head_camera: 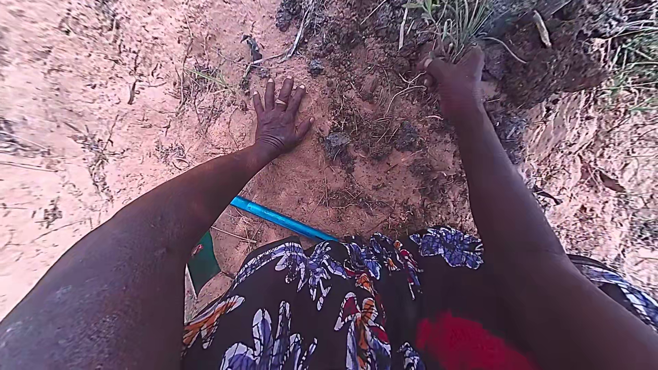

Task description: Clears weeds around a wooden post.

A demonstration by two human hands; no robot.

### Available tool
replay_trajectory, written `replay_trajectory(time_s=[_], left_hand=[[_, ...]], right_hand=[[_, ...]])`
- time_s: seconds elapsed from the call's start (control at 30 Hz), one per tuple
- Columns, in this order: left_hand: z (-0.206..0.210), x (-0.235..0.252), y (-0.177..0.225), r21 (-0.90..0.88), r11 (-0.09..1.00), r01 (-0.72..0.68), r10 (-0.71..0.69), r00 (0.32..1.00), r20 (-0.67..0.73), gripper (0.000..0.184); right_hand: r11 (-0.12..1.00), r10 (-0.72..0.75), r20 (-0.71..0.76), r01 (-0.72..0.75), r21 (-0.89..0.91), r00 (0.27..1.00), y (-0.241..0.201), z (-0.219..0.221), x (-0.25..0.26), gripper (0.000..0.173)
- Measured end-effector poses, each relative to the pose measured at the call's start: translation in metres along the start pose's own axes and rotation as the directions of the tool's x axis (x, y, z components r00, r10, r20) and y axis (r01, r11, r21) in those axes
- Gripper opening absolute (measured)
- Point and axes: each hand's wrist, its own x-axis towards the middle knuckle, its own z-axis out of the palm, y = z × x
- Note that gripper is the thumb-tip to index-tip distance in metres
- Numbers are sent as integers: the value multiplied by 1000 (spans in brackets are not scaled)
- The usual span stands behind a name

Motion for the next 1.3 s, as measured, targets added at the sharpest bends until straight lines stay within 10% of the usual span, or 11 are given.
replay_trajectory(time_s=[0.17,0.43,0.63,0.97,1.3], left_hand=[[1,1,1,7,1000,0,0,1000,-7,77],[1,1,0,5,1000,1,-1,1000,-7,76],[0,1,1,-5,1000,2,-2,1000,-2,76],[2,2,-1,21,1000,1,-1,1000,-1,77],[5,2,-4,31,999,-7,7,1000,-19,78]], right_hand=[[741,-101,381,325,-588,919,-2,19,-2,31],[416,92,631,546,-727,770,-2,44,9,36],[455,-99,597,569,-685,796,5,52,16,21],[601,90,322,206,-772,943,-9,83,17,37],[522,191,287,150,-840,939,-19,90,8,49]])
